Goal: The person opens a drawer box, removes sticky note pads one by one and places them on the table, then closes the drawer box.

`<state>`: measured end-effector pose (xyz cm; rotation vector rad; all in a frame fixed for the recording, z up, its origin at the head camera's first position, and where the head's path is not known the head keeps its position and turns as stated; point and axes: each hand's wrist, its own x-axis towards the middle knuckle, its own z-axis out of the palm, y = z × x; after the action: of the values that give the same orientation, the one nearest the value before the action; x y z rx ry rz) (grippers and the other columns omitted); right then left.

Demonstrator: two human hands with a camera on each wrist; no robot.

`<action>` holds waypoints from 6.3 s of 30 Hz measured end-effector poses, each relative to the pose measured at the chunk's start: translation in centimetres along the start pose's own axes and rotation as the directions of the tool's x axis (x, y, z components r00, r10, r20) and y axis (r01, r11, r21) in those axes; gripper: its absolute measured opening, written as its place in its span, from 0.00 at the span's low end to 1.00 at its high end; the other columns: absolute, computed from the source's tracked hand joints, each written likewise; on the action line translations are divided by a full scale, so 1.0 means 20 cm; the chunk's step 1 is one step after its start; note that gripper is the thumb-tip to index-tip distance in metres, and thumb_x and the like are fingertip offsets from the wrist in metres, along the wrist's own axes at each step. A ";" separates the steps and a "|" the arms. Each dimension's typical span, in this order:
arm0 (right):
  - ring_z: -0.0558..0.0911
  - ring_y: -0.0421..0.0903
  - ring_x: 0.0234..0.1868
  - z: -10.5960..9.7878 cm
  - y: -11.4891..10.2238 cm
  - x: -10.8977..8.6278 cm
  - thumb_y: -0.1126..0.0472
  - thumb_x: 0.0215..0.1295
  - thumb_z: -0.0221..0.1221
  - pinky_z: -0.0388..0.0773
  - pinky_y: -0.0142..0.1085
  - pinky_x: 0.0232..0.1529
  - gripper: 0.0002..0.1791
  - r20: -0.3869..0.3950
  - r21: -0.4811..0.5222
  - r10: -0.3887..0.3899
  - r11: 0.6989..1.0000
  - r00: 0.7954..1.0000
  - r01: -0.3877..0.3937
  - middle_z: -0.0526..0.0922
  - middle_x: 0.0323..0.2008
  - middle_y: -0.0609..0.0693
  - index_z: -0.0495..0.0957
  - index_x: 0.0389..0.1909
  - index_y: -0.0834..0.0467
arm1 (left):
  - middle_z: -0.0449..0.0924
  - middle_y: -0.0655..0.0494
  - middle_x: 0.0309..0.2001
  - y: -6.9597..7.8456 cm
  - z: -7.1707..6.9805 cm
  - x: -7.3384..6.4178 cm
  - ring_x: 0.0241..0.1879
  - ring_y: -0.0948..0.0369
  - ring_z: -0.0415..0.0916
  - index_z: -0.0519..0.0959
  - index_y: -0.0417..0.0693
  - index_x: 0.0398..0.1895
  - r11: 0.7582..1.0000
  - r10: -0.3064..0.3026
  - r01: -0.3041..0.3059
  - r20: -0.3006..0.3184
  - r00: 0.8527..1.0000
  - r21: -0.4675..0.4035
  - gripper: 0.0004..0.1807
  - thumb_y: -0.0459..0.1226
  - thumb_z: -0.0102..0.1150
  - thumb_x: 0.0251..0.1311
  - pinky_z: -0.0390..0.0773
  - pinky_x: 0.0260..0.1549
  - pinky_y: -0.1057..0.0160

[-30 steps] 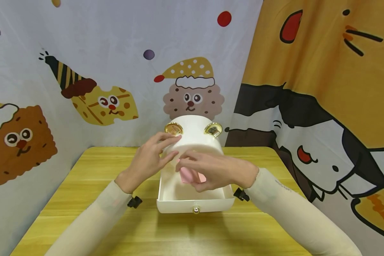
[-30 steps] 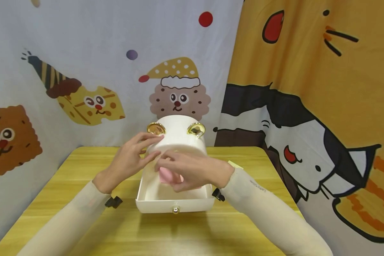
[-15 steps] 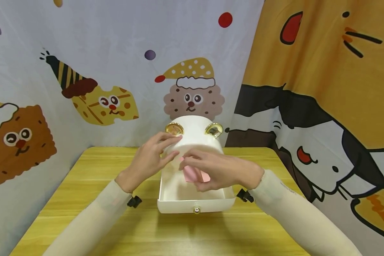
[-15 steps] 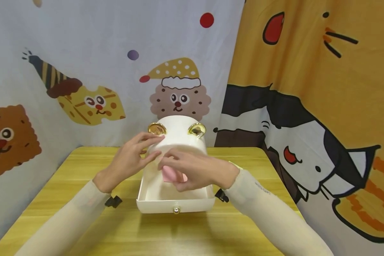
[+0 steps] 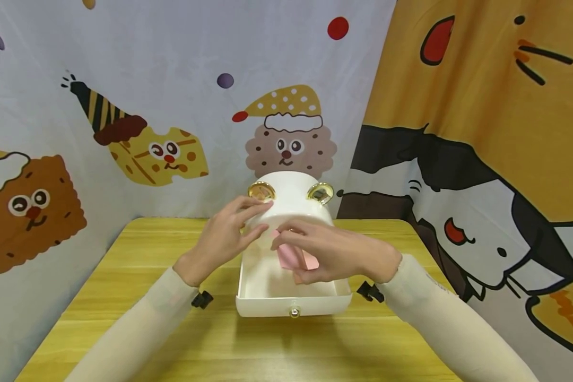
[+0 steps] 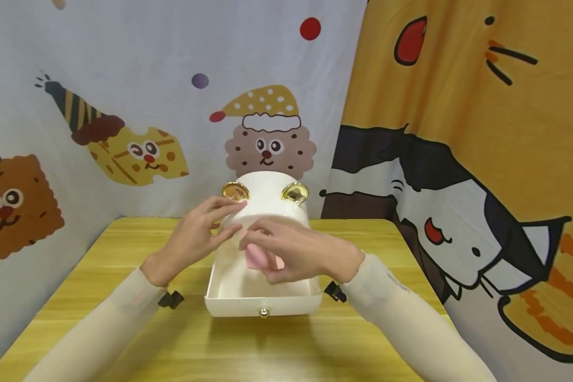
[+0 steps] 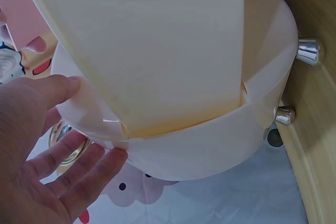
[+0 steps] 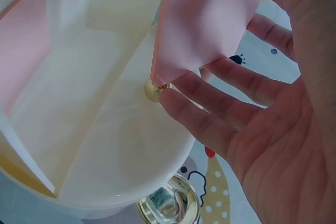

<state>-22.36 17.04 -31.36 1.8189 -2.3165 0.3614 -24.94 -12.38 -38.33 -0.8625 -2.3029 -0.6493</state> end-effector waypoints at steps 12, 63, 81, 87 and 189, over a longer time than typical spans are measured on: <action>0.80 0.47 0.70 0.00 -0.02 -0.05 0.51 0.74 0.79 0.85 0.43 0.73 0.27 -0.020 0.022 0.057 0.998 0.998 -0.056 0.82 0.68 0.49 0.82 0.69 0.50 | 0.88 0.45 0.69 -0.01 0.01 0.00 0.44 0.53 0.89 0.88 0.55 0.76 1.000 -0.001 0.001 -0.009 1.000 -0.001 0.28 0.43 0.82 0.75 0.81 0.25 0.64; 0.85 0.44 0.60 0.01 0.08 -0.44 0.62 0.65 0.80 0.90 0.48 0.63 0.33 -0.098 0.039 0.298 0.954 0.949 -0.296 0.82 0.71 0.48 0.81 0.70 0.49 | 0.88 0.46 0.65 0.00 0.01 -0.02 0.33 0.53 0.84 0.86 0.56 0.79 1.000 -0.018 0.018 0.017 1.000 -0.014 0.28 0.42 0.78 0.79 0.78 0.24 0.64; 0.84 0.41 0.59 0.01 0.12 -0.50 0.61 0.64 0.79 0.91 0.48 0.60 0.33 -0.117 0.037 0.345 0.939 0.931 -0.343 0.82 0.69 0.46 0.82 0.70 0.52 | 0.88 0.45 0.63 0.01 0.00 -0.01 0.36 0.53 0.85 0.86 0.55 0.78 1.000 -0.019 0.019 0.017 1.000 -0.010 0.28 0.42 0.78 0.79 0.78 0.24 0.64; 0.84 0.42 0.60 0.01 0.12 -0.52 0.62 0.64 0.80 0.93 0.49 0.60 0.34 -0.110 0.050 0.363 0.932 0.925 -0.360 0.83 0.71 0.47 0.81 0.71 0.50 | 0.88 0.45 0.63 0.01 0.00 -0.02 0.35 0.54 0.85 0.86 0.56 0.79 1.000 -0.020 0.020 0.019 1.000 -0.013 0.28 0.41 0.77 0.79 0.79 0.25 0.64; 0.83 0.46 0.44 0.47 0.45 -0.88 0.62 0.66 0.78 0.82 0.34 0.41 0.36 0.162 0.155 0.681 0.697 0.714 -0.700 0.85 0.61 0.53 0.81 0.75 0.52 | 0.89 0.45 0.60 0.00 0.01 -0.03 0.36 0.51 0.86 0.87 0.56 0.78 1.000 -0.023 0.022 -0.008 1.000 -0.019 0.26 0.42 0.76 0.80 0.83 0.27 0.60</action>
<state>-26.68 32.63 -46.13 0.9324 -3.0680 0.6425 -24.76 -12.50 -38.86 -0.8426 -2.3058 -0.6846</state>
